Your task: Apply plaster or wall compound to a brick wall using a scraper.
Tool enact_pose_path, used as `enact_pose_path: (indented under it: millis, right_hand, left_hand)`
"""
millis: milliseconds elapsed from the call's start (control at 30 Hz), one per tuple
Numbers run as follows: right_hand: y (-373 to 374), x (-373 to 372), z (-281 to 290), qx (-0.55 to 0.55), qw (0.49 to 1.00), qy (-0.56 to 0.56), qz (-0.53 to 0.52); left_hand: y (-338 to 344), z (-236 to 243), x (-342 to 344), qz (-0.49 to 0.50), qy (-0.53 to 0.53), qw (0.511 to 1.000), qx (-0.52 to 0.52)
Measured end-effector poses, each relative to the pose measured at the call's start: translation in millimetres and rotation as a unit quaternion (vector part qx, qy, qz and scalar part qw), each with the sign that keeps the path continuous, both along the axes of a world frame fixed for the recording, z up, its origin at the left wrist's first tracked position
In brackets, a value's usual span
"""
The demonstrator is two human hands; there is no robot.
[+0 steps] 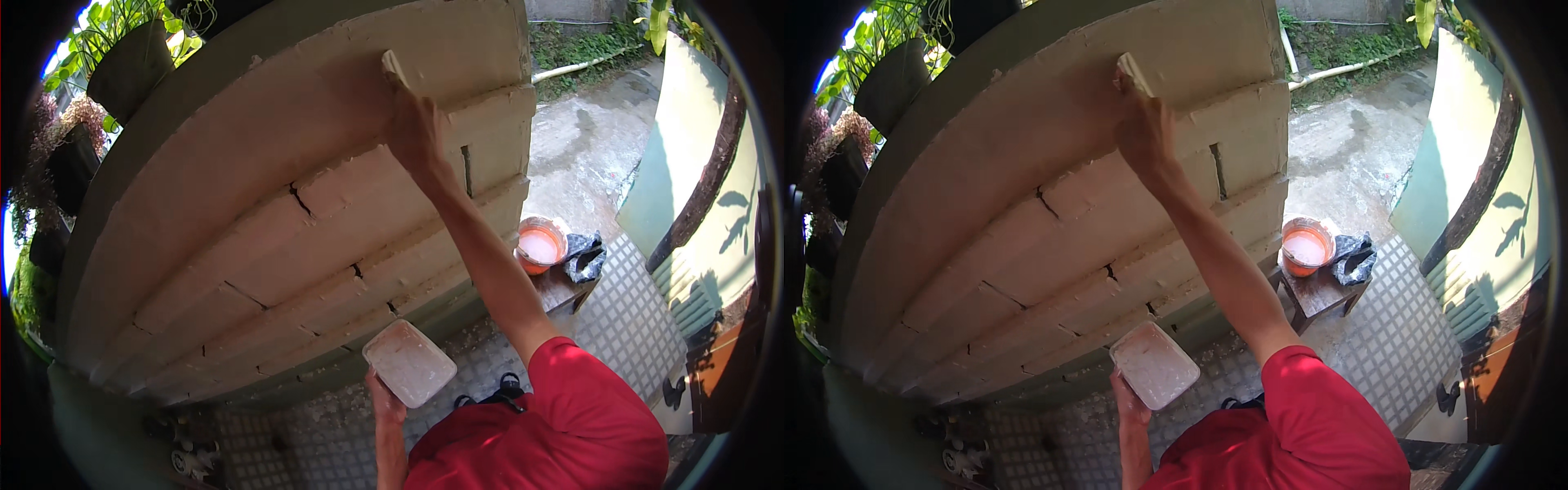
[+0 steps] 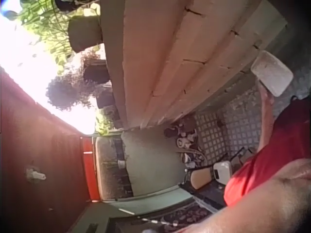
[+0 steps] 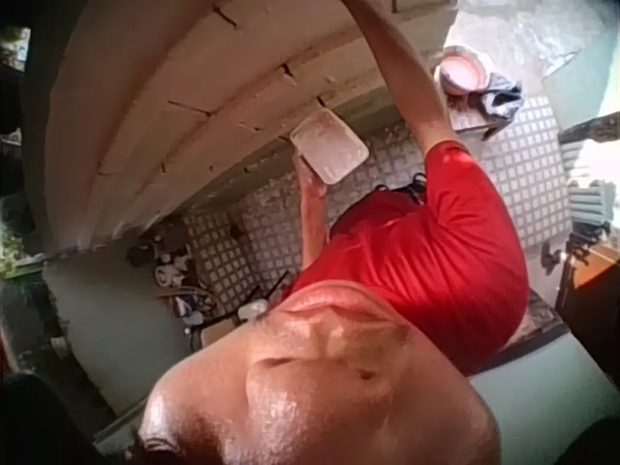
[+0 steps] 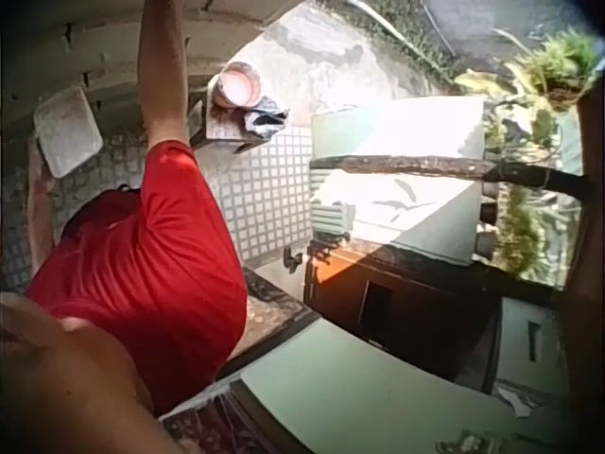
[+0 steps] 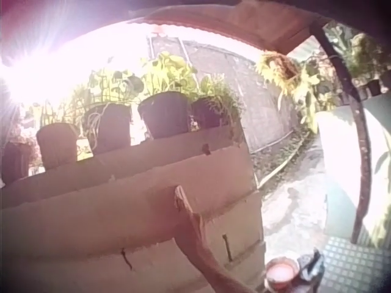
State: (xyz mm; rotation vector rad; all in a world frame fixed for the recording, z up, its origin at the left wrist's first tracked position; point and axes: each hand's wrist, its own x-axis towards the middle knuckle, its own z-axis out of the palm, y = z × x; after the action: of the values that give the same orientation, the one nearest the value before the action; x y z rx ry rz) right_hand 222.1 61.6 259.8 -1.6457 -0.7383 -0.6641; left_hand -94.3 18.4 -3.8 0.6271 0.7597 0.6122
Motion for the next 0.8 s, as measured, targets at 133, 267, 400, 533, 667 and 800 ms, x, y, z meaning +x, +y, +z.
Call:
enact_pose_path:
  millis: [133,267,400,533,667,800]
  right_hand:
    - [39,-64,6,0.050,0.991,-0.031,0.118]
    - [40,-78,13,0.008,0.990,-0.034,0.133]
    - [-8,-2,24,0.045,0.997,-0.065,0.024]
    - [-29,45,53,0.010,0.997,-0.043,-0.068]
    - [5,-6,62,-0.025,0.998,-0.050,0.003]
    - [49,-53,60,-0.048,0.993,-0.091,0.062]
  left_hand:
    - [-3,9,0,0.000,0.007,1.000,-0.001]
    - [-1,3,-6,0.004,-0.008,1.000,0.004]
    - [-6,0,-17,0.013,-0.015,1.000,0.003]
    - [-12,1,-15,0.014,-0.022,1.000,0.008]
    - [-15,2,-14,0.037,-0.014,0.999,0.004]
    - [-22,3,-7,0.055,-0.018,0.998,0.004]
